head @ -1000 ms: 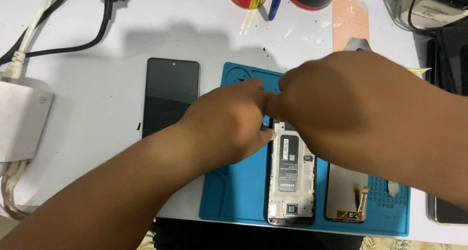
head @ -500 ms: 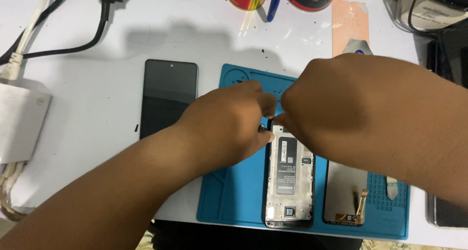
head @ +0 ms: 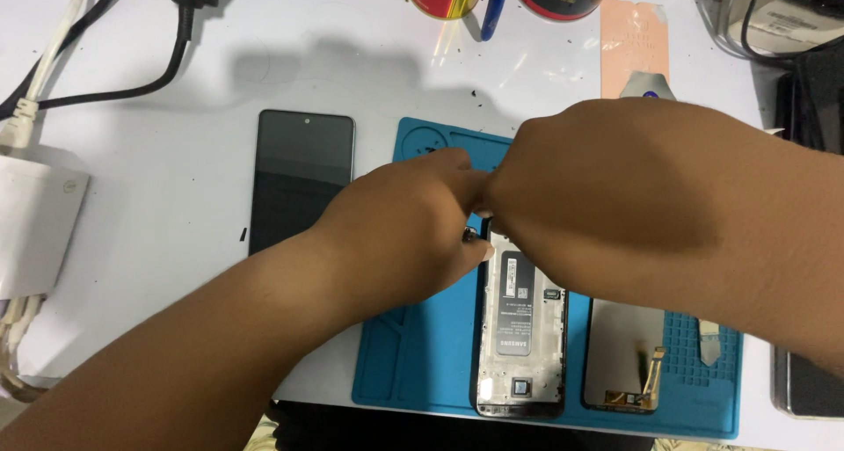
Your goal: Disassembling a mobile phone by removing screws and internal components using a screwdriver and prying tool.
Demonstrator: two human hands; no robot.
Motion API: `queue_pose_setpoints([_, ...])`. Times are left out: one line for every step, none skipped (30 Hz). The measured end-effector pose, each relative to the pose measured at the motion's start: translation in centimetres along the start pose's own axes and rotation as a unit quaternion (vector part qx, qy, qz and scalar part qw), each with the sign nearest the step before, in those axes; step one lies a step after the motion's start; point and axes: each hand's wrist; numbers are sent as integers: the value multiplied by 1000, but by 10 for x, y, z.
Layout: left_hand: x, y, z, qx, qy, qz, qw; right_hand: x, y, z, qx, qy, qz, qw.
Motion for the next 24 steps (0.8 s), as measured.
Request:
queue_pose_setpoints([1, 0, 1, 1, 0, 0, 1000, 8, -1, -20, 0, 1, -1, 1000])
queue_pose_setpoints([1, 0, 1, -6, -1, 8, 1000, 17, -3, -39, 71, -37, -6, 997])
queue_pose_setpoints([2, 0, 2, -14, -3, 15, 1000, 25, -4, -60, 141, -76, -12, 987])
queue_pose_setpoints([1, 0, 2, -14, -4, 14, 1000, 26, -4, -60, 141, -77, -13, 987])
queue_pose_setpoints([0, 0, 1, -1, 0, -6, 1000, 27, -5, -60, 148, -71, -17, 986])
queue_pose_setpoints([-1, 1, 0, 12, 3, -26, 1000, 28, -5, -60, 155, -66, -20, 985])
queue_pose_setpoints([-4, 1, -2, 14, 2, -26, 1000, 29, -4, -61, 157, -65, -21, 985])
queue_pose_setpoints([-6, 0, -5, 24, -2, -30, 999, 30, -3, -61, 166, -33, -5, 986])
queue_pose_setpoints([-7, 0, -8, 31, -5, -36, 999, 31, -1, -62, 172, -3, 11, 985])
queue_pose_setpoints([-6, 1, -7, 30, -5, -36, 999, 32, 11, -54, 171, -4, 11, 985])
queue_pose_setpoints([-5, 1, -6, 26, -7, -36, 999, 33, 24, -44, 185, 56, 71, 979])
queue_pose_setpoints([-4, 1, -4, 22, -9, -35, 999, 35, 36, -34, 197, 116, 129, 965])
queue_pose_setpoints([-5, 1, -6, 22, -8, -37, 999, 29, 44, -17, 197, 116, 128, 965])
queue_pose_setpoints([-6, 1, -8, 33, -13, -46, 998, 23, 53, -1, 175, 92, 99, 975])
queue_pose_setpoints([-8, 1, -9, 45, -18, -53, 997, 16, 61, 17, 154, 67, 71, 983])
queue_pose_setpoints([-7, 1, -8, 45, -18, -53, 997, 18, 39, -6, 154, 68, 72, 983])
queue_pose_setpoints([-5, 1, -6, 34, -15, -46, 998, 21, 17, -29, 135, -5, 10, 991])
queue_pose_setpoints([-4, 0, -4, 23, -12, -40, 999, 23, -5, -52, 114, -77, -53, 989])
queue_pose_setpoints([0, 1, 0, 23, -13, -40, 999, 23, -8, -55, 114, -77, -53, 989])
queue_pose_setpoints([3, 2, 4, -2, -6, -15, 1000, 23, -10, -58, 132, -73, -44, 988])
queue_pose_setpoints([6, 2, 8, -27, 1, 11, 1000, 23, -14, -60, 150, -68, -36, 986])
queue_pose_setpoints([2, 1, 3, -27, 0, 11, 1000, 24, -13, -60, 151, -68, -36, 986])
queue_pose_setpoints([-3, 1, -2, 9, -23, -33, 999, 26, -12, -59, 147, -70, -48, 986])
queue_pose_setpoints([-8, 0, -7, 44, -46, -76, 995, 26, -12, -58, 142, -72, -60, 985])
Point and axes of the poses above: each hand's wrist, its own y-axis towards the middle knuckle, its own z-axis out of the palm, x = y × z, and after that the axes turned 10 degrees about x, right-handed
